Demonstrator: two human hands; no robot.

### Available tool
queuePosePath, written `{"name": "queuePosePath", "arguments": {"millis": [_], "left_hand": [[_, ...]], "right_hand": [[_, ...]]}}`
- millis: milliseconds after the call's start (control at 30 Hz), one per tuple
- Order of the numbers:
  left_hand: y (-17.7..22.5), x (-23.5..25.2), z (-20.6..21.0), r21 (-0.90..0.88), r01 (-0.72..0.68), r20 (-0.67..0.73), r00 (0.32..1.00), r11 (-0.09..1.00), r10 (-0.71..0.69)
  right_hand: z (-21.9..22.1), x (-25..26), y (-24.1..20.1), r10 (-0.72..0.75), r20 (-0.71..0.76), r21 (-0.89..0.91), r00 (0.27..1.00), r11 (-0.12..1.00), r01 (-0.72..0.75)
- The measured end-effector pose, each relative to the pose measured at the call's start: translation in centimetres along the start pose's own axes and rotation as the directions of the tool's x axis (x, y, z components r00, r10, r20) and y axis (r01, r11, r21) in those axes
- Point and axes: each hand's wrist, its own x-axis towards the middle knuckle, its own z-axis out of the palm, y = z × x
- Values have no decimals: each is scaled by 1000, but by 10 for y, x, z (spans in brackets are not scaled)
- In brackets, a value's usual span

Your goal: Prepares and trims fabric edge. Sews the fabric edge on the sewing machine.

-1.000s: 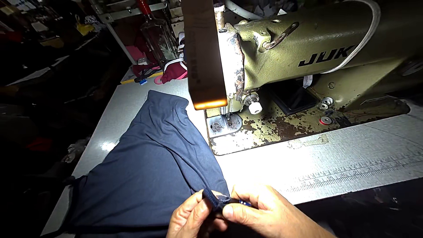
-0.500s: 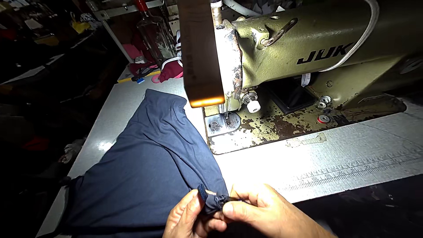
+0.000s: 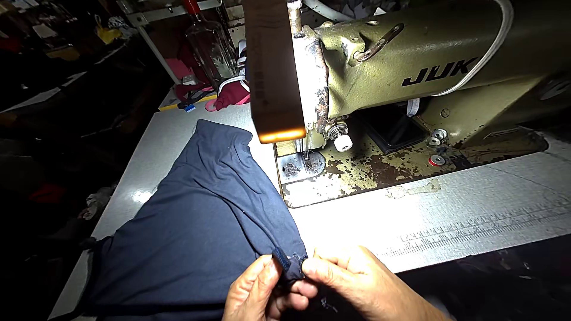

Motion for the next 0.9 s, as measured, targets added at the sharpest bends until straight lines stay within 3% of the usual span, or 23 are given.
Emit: {"name": "queuePosePath", "arguments": {"millis": [167, 433, 667, 900], "left_hand": [[3, 2, -1, -60, -2, -10, 1000, 998, 2], [-2, -2, 2, 71, -53, -10, 999, 996, 54], [0, -1, -1, 91, -23, 10, 1000, 996, 22], [-1, 1, -3, 47, -38, 28, 999, 998, 37]], "right_hand": [[-12, -5, -13, 130, 88, -57, 988, 990, -126], [-5, 0, -13, 82, 72, -80, 994, 994, -76], [-2, 3, 0, 28, 62, 25, 998, 999, -30], [-9, 0, -12, 131, 130, -11, 983, 991, -130]]}}
